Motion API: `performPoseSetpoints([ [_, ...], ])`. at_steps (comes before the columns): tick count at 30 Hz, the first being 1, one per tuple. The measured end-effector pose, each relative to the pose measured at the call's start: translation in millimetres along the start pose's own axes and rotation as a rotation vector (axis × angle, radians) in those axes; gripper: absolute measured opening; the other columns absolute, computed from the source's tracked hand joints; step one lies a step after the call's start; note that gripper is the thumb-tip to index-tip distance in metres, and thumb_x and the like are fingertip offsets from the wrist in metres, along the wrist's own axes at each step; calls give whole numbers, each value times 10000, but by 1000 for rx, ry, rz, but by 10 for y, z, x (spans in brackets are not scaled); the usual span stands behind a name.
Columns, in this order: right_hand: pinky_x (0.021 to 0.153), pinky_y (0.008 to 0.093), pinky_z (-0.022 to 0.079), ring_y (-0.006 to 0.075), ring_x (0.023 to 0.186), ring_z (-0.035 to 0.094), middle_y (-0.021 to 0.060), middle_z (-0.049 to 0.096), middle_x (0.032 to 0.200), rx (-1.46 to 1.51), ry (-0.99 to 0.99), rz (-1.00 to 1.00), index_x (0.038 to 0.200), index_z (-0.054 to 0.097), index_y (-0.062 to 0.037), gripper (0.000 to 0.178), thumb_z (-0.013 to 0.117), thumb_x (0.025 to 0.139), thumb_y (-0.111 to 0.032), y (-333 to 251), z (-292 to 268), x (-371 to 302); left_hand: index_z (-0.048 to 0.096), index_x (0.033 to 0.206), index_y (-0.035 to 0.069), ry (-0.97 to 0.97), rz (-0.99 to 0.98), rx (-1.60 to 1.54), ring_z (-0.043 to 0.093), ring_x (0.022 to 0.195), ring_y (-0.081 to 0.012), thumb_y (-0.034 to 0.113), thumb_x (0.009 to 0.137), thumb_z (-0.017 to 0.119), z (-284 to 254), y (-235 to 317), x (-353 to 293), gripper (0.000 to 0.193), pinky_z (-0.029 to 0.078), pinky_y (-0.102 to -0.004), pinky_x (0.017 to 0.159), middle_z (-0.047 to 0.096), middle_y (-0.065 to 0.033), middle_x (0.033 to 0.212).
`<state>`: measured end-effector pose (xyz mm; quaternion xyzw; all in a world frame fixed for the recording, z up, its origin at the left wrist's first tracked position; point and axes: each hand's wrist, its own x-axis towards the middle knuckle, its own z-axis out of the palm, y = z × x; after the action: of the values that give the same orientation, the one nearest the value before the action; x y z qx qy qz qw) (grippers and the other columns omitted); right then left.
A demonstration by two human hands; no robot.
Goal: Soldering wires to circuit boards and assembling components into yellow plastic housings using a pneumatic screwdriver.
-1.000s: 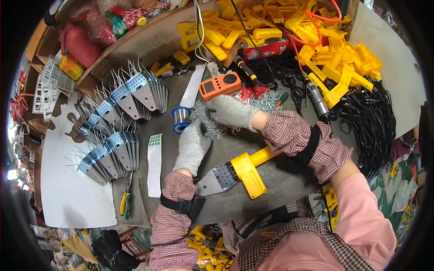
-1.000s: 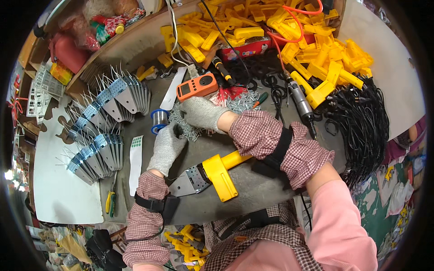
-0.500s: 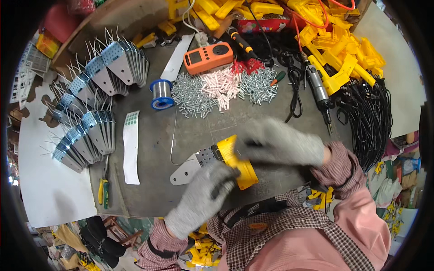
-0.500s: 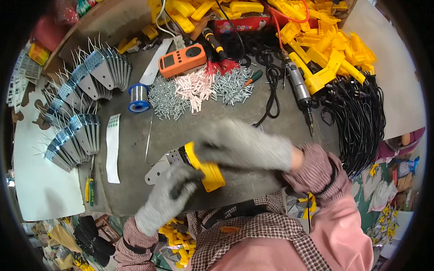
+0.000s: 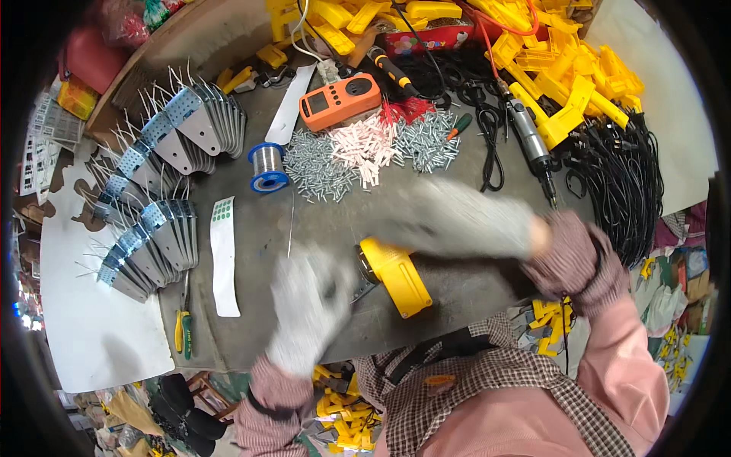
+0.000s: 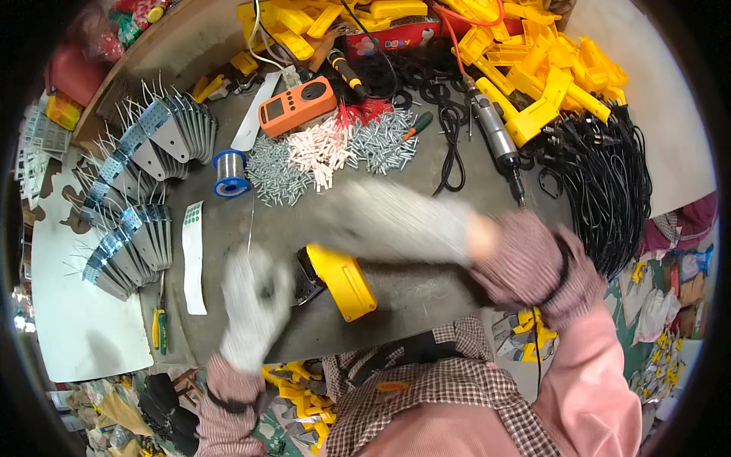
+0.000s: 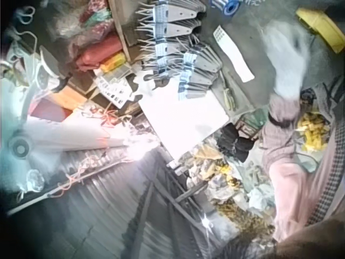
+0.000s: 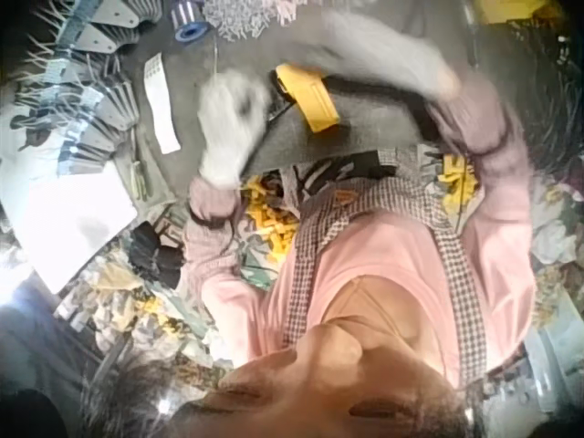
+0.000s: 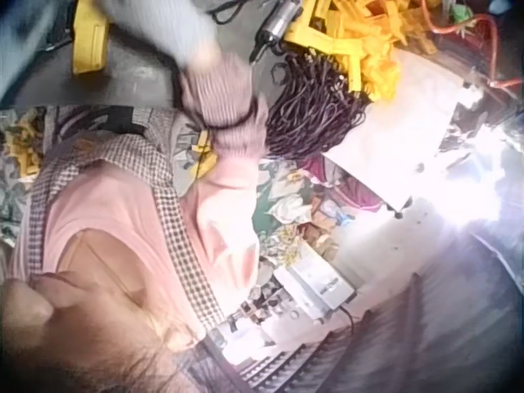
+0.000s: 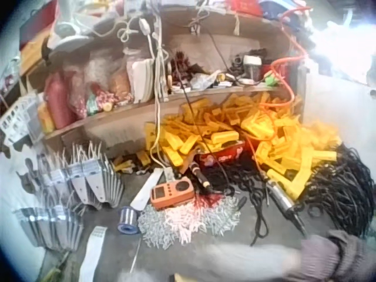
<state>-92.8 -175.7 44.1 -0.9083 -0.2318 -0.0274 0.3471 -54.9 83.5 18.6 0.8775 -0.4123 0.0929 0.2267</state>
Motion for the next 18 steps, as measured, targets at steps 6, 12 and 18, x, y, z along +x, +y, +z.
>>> performPoseSetpoints([
  [6,719,459,560,388,834,712,222,691,875,-410,3,15,995,667,-28,165,642,840,-81,655,391,1439,650,1175,61,15,-345,26,682,994,-396,180,881,711,543,-848,957,324,542,-479,845,698,-226,1053],
  [12,767,481,543,410,877,691,236,675,889,-276,74,106,1025,635,-1,220,667,860,-141,659,257,1304,699,1071,92,10,-322,22,671,1037,-383,199,891,691,510,-641,1020,210,545,-465,874,693,-197,1112],
  [18,762,457,528,360,869,675,194,656,907,-124,283,24,999,618,-6,151,641,906,-123,207,-97,810,689,1104,105,-59,-328,223,659,1042,-374,198,887,645,194,-559,932,239,535,-452,908,679,-165,1160],
])
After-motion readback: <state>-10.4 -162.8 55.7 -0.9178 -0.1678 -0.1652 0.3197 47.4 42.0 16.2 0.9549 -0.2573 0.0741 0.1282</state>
